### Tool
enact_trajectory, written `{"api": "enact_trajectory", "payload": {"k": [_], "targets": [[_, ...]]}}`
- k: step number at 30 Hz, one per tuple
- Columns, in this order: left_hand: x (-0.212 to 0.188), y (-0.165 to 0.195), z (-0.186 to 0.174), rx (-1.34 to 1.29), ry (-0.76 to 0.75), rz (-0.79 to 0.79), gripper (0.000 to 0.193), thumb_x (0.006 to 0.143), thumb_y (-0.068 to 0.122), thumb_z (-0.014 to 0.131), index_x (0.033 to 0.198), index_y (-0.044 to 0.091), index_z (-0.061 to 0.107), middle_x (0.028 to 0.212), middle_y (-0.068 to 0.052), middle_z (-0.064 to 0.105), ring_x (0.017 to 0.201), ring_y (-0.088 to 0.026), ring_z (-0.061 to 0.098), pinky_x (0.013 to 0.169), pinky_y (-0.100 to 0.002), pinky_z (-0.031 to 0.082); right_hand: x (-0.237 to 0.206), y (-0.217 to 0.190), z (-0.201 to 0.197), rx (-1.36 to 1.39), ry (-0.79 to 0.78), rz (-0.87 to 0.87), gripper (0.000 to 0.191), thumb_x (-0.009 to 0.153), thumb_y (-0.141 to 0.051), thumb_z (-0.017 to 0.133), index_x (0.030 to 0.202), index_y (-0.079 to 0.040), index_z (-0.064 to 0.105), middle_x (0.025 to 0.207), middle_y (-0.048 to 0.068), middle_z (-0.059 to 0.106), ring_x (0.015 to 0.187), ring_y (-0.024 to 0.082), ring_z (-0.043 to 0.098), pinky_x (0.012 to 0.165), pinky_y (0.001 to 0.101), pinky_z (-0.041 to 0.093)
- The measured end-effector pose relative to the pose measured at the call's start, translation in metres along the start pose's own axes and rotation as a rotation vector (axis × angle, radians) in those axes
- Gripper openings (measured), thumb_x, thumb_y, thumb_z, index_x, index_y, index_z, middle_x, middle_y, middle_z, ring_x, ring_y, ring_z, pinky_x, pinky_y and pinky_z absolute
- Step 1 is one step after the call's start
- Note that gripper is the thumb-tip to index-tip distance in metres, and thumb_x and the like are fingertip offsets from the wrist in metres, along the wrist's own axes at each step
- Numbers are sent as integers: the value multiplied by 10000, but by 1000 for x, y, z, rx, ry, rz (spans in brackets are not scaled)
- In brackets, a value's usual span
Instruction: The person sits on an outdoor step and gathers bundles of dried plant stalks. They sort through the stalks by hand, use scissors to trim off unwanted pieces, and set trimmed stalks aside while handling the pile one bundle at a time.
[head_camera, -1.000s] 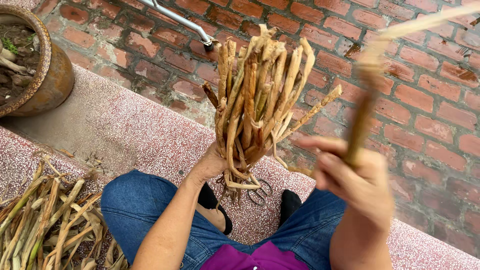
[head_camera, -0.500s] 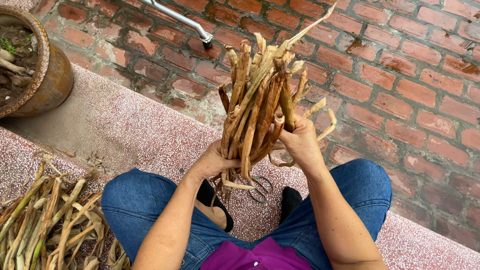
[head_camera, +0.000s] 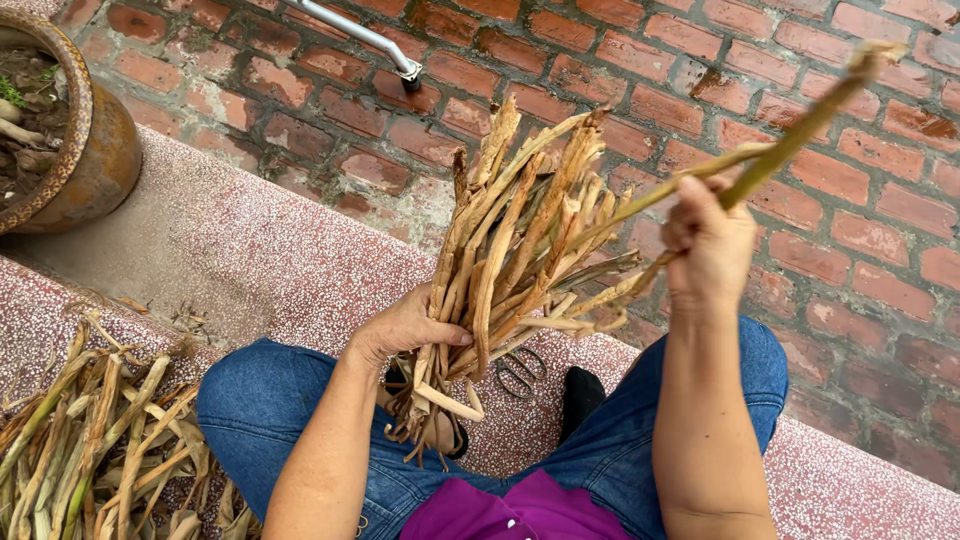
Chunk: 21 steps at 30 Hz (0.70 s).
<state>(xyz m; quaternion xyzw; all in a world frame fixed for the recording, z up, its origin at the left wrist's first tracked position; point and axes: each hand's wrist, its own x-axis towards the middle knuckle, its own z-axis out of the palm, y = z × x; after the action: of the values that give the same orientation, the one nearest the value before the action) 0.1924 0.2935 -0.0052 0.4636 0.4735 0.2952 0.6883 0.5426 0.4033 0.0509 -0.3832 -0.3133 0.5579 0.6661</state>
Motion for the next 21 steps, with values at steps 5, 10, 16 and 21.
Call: {"api": "enact_trajectory", "payload": {"k": [5, 10, 16, 21], "targets": [[-10, -11, -22, -133, 79, 14, 582, 691, 37, 848, 1249, 18, 682, 1127, -75, 751, 1033, -164, 704, 986, -311, 541, 33, -44, -104, 227, 193, -213, 107, 1116, -120, 635, 1055, -48, 585, 895, 67, 652, 734, 165, 600, 577, 289, 469], [-15, -23, -37, -298, 217, 200, 539, 694, 33, 839, 1205, 51, 667, 1041, -34, 724, 982, -166, 693, 938, -326, 553, 47, -63, -178, 532, 218, -260, 275, 1257, -221, 413, 1193, 23, 522, 1078, 141, 620, 987, 248, 662, 860, 334, 558], [-8, -32, -37, -383, 267, 228, 497, 722, 14, 792, 1205, 42, 676, 1034, -75, 737, 1013, -223, 713, 973, -367, 560, 23, -52, -132, 186, 72, -215, 112, 1203, -161, 621, 1217, -68, 561, 980, 92, 688, 806, 198, 681, 726, 333, 582], [-8, -28, -32, -415, 257, 231, 591, 722, 11, 794, 1289, 25, 630, 1102, -84, 721, 1064, -227, 696, 987, -376, 547, 1, -40, -65, 222, -226, 69, 144, 1137, -185, 614, 1220, -75, 571, 925, 41, 622, 749, 136, 585, 722, 312, 522]]}}
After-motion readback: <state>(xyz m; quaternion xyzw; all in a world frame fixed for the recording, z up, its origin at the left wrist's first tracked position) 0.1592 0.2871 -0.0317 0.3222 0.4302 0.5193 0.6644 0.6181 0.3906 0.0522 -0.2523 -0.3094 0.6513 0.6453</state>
